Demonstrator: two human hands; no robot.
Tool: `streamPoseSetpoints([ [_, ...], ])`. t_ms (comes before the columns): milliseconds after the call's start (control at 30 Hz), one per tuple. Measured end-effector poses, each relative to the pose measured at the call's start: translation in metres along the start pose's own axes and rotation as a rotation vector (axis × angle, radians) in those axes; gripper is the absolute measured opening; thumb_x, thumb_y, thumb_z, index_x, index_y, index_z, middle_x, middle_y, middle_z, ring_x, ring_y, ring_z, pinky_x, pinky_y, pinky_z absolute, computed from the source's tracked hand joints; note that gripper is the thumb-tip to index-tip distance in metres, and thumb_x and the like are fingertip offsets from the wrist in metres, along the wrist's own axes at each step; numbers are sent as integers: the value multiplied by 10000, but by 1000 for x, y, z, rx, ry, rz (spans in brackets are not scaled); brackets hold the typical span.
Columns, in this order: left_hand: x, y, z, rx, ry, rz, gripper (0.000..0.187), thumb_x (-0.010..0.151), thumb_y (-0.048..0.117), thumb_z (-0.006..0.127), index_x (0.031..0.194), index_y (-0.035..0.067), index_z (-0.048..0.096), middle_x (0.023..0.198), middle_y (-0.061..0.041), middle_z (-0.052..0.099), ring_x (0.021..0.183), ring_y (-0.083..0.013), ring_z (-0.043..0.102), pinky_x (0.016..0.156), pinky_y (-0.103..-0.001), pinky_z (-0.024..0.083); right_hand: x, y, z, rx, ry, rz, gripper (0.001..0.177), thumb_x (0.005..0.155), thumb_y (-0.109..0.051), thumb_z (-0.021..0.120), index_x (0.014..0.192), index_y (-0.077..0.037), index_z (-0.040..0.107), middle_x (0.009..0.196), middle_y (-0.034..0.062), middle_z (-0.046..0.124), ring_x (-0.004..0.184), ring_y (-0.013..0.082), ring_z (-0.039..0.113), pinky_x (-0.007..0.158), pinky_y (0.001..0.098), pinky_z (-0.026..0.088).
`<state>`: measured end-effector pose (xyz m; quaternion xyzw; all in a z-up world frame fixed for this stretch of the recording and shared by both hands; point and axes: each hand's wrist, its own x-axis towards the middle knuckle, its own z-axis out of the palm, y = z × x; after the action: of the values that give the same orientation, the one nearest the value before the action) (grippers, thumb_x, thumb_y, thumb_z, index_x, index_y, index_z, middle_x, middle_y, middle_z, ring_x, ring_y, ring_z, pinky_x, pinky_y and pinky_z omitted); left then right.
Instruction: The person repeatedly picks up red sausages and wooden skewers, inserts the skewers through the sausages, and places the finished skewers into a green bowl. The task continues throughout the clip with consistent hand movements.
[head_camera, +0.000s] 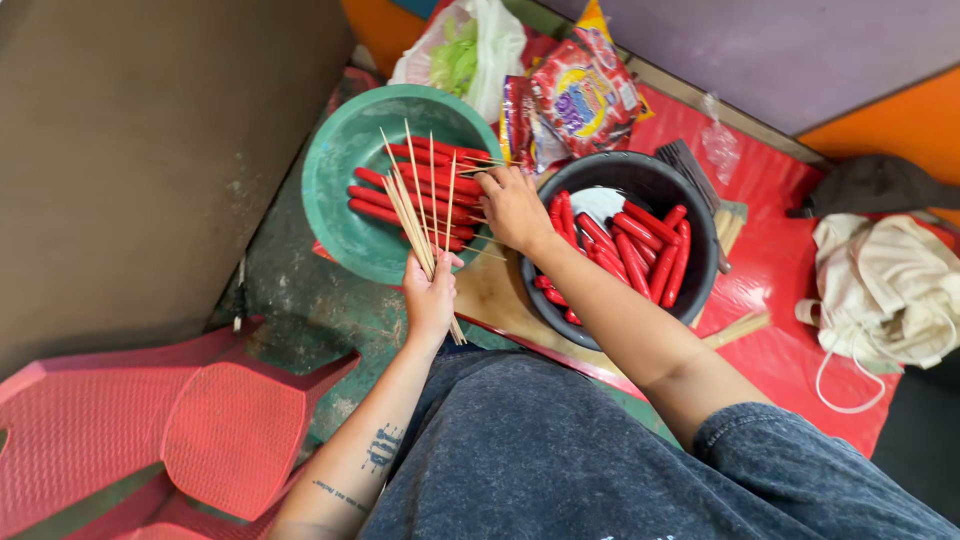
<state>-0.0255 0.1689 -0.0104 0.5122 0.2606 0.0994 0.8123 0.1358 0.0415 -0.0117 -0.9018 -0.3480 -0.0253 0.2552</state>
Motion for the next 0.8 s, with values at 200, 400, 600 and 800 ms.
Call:
streamPoseSetpoints([
  [200, 6, -18, 30, 119, -164, -3, 103, 1054, 117, 572, 1089, 101, 476, 797, -73, 650, 454, -21, 365, 396, -202, 266, -52, 64, -31, 55, 253, 516, 159, 943, -73, 652, 1091, -15, 646, 1029, 200, 692, 998, 395, 651, 881, 489, 514],
  [400, 10, -35, 54, -14, -359, -153, 114, 1036, 98, 575, 1117, 105, 495, 861, -61, 655, 485, -2, 358, 400, -183, 242, -109, 120, -28, 280, -102, 632, 227, 771, -22, 618, 977, 4, 710, 858, 175, 735, 831, 351, 740, 806, 440, 581],
  [600, 9, -45, 67, 58, -430, -181, 88, 1037, 117, 547, 1086, 121, 474, 842, -46, 662, 451, -14, 365, 383, -193, 264, -145, 101, -8, -161, -216, 487, 417, 773, -75, 691, 1189, -80, 702, 1139, 130, 706, 1106, 383, 590, 896, 576, 451],
  [800, 12, -57, 65, 9, -454, -243, 79, 1026, 109, 585, 1083, 103, 531, 748, -4, 566, 448, -15, 354, 383, -193, 234, -153, 101, -5, -146, -251, 497, 356, 898, -165, 675, 1244, -88, 657, 1208, 92, 690, 1192, 348, 538, 989, 587, 399],
])
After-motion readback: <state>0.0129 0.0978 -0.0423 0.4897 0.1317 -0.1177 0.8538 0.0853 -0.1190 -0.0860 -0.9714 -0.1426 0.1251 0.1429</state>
